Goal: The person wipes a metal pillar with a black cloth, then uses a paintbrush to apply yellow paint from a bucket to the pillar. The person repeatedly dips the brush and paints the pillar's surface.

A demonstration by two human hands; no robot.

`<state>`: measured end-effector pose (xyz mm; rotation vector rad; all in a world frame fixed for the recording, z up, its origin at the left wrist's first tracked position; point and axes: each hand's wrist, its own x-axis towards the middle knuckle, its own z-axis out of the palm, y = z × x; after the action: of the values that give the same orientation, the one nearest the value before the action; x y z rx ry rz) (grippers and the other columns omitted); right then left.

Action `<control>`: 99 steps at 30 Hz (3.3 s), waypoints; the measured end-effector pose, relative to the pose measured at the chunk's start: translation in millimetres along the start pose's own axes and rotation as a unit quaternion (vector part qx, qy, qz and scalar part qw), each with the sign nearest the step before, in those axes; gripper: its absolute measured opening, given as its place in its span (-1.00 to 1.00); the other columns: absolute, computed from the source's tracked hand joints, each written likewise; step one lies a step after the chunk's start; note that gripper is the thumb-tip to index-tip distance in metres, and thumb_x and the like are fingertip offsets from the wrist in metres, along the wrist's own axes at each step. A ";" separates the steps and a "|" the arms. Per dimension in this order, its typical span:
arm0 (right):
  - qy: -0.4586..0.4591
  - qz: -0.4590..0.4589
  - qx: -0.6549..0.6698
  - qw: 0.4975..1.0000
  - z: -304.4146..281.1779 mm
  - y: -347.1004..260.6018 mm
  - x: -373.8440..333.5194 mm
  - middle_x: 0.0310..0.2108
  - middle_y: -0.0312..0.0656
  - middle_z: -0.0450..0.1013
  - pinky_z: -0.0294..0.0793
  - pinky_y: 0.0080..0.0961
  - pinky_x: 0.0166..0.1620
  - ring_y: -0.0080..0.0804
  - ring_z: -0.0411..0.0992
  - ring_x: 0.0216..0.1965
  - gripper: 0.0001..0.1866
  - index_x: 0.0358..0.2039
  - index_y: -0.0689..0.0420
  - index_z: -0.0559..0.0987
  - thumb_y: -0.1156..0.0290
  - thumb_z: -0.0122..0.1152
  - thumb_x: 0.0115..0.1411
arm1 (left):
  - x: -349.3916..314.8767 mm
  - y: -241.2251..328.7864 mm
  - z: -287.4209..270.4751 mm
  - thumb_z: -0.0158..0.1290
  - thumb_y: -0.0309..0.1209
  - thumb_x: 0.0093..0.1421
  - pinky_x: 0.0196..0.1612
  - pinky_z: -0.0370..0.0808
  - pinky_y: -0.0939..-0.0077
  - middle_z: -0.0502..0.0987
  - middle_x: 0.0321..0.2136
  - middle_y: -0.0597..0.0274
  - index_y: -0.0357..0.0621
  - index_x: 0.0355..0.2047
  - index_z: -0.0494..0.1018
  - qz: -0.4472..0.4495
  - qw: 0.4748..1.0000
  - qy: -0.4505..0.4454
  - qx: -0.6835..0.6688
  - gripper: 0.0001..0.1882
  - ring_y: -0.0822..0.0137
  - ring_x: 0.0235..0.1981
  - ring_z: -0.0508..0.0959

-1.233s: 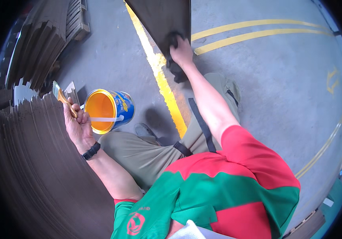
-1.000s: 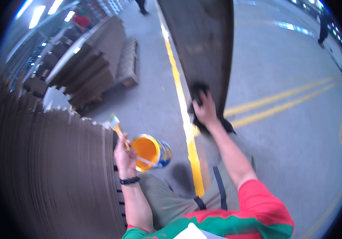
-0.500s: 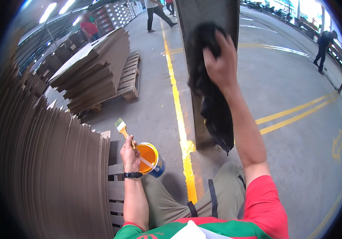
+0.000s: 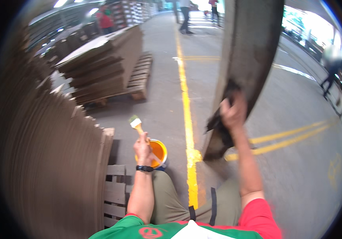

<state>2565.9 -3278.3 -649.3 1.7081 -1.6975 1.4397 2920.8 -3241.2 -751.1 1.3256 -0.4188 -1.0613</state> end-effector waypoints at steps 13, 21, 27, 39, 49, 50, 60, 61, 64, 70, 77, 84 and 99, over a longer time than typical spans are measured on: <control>-0.012 0.054 0.003 0.998 -36.2 13.2 -60.8 0.01 0.36 0.44 0.34 0.01 0.23 0.40 0.35 0.12 -0.45 0.09 0.41 0.45 0.35 0.28 0.15 | 41.1 -38.3 9.1 0.14 -0.13 0.34 -0.74 0.11 0.68 0.47 -0.56 0.42 -0.15 -0.18 0.58 -0.040 0.997 -0.063 -0.024 -0.68 0.64 -0.76 0.23; 0.132 -0.401 -0.240 0.874 -139.7 -198.6 245.5 -0.05 0.10 0.49 0.62 -0.18 -0.17 0.12 0.58 -0.18 -0.66 -0.12 0.20 0.60 0.46 0.34 0.04 | 71.6 -64.0 10.3 0.15 -0.08 0.33 -0.75 0.09 0.68 0.46 -0.57 0.42 -0.09 -0.29 0.57 -0.052 0.997 -0.031 -0.041 -0.68 0.64 -0.77 0.23; -0.127 -0.332 -0.557 0.751 -118.7 -249.2 312.3 -0.20 -0.07 0.64 0.61 -0.26 -0.07 -0.16 0.63 -0.14 -0.81 -0.27 0.09 0.68 0.37 0.13 0.22 | 81.9 -61.7 6.2 0.05 -0.13 0.42 -0.50 0.28 0.56 0.41 -0.53 0.44 -0.29 -0.22 0.58 -0.015 0.997 -0.045 -0.056 -0.60 0.55 -0.56 0.31; -0.335 -0.306 -0.489 0.745 70.0 0.7 -3.5 -0.41 -0.18 0.59 0.64 -0.40 -0.39 -0.31 0.65 -0.38 -0.92 -0.42 -0.01 0.69 0.38 0.33 0.02 | 65.9 -35.6 11.1 0.12 -0.13 0.37 -0.62 0.21 0.72 0.54 -0.44 0.35 -0.21 -0.08 0.62 -0.055 0.998 0.018 -0.031 -0.62 0.67 -0.64 0.29; -0.721 -0.042 -0.156 0.674 117.1 87.5 -262.0 -0.03 -0.20 0.59 0.58 -0.18 0.01 -0.11 0.54 0.02 -0.54 0.00 -0.22 0.65 0.51 0.14 0.11 | 54.4 -27.5 4.3 0.12 -0.17 0.37 -0.61 0.19 0.71 0.54 -0.43 0.34 -0.23 -0.10 0.63 -0.009 0.999 0.010 -0.035 -0.65 0.67 -0.64 0.28; -0.709 -0.048 -0.158 0.686 94.8 76.6 -253.6 -0.01 -0.21 0.57 0.59 -0.18 -0.01 -0.12 0.54 0.02 -0.52 0.01 -0.23 0.65 0.52 0.14 0.09 | 54.1 -26.0 4.3 0.12 -0.17 0.37 -0.62 0.19 0.71 0.54 -0.43 0.34 -0.23 -0.10 0.63 -0.004 1.000 0.011 -0.028 -0.65 0.66 -0.64 0.28; -0.276 -0.157 -0.366 0.875 -2.4 -7.5 -21.2 -0.11 -0.13 0.59 0.65 -0.28 -0.24 -0.18 0.63 -0.20 -0.81 -0.21 0.04 0.66 0.47 0.17 0.18 | 60.9 -28.8 11.8 0.11 -0.20 0.37 -0.65 0.19 0.69 0.53 -0.43 0.29 -0.24 -0.11 0.60 -0.005 0.999 0.030 -0.027 -0.67 0.63 -0.67 0.26; -0.290 -0.171 -0.398 0.853 22.6 10.0 -50.5 -0.06 -0.07 0.57 0.64 -0.28 -0.35 -0.18 0.61 -0.30 -0.79 -0.20 0.02 0.66 0.47 0.20 0.13 | 59.5 -29.6 11.4 0.11 -0.21 0.37 -0.65 0.20 0.70 0.53 -0.44 0.29 -0.25 -0.12 0.61 -0.006 0.999 0.035 -0.028 -0.68 0.64 -0.67 0.27; -0.349 -0.177 -0.444 0.806 99.8 45.0 -169.2 -0.06 0.10 0.54 0.60 -0.25 -0.49 -0.20 0.59 -0.40 -0.75 -0.17 0.07 0.67 0.39 0.22 0.13 | 53.9 -32.3 12.5 0.09 -0.22 0.40 -0.66 0.18 0.70 0.51 -0.44 0.30 -0.27 -0.10 0.59 0.002 0.999 0.010 -0.032 -0.67 0.64 -0.67 0.25; -0.709 -0.078 -0.332 0.618 148.3 83.2 -334.1 -0.04 -0.32 0.64 0.61 -0.03 -0.24 -0.27 0.62 -0.12 -0.75 -0.14 -0.04 0.75 0.37 0.14 0.27 | 39.0 -31.8 18.7 0.04 -0.21 0.43 -0.62 0.08 0.69 0.48 -0.46 0.33 -0.21 -0.02 0.52 -0.009 0.998 -0.067 -0.004 -0.68 0.65 -0.67 0.20; -0.526 -0.094 -0.212 0.818 59.5 75.6 -277.0 -0.13 -0.07 0.55 0.61 -0.35 -0.36 -0.24 0.62 -0.33 -0.83 -0.28 0.10 0.66 0.40 0.16 0.15 | 29.8 -39.6 38.1 0.05 -0.22 0.43 -0.62 0.09 0.69 0.47 -0.45 0.29 -0.29 0.00 0.51 -0.055 0.990 -0.121 -0.042 -0.65 0.64 -0.66 0.18; -0.584 -0.079 -0.412 0.695 160.6 66.1 -291.1 0.18 0.30 0.39 0.56 -0.08 -0.54 0.00 0.59 -0.17 -0.66 -0.01 0.18 0.67 0.36 0.11 0.27 | 24.5 -41.4 50.5 0.05 -0.22 0.43 -0.60 0.10 0.70 0.46 -0.46 0.32 -0.22 -0.02 0.50 -0.049 0.992 -0.113 -0.017 -0.68 0.64 -0.65 0.18; -0.559 -0.103 -0.433 0.700 142.8 62.5 -270.2 0.28 0.34 0.27 0.66 -0.18 -0.41 0.00 0.64 -0.22 -0.75 -0.23 0.23 0.71 0.40 0.14 0.21 | 45.1 -30.3 29.5 0.07 -0.25 0.42 -0.63 0.15 0.72 0.47 -0.47 0.29 -0.29 -0.04 0.52 -0.032 0.997 -0.074 -0.021 -0.68 0.65 -0.66 0.22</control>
<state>2629.3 -3259.9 -954.2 2.0505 -1.9810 -0.7618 2908.8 -3291.4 -785.1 1.2341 -0.4643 -1.2203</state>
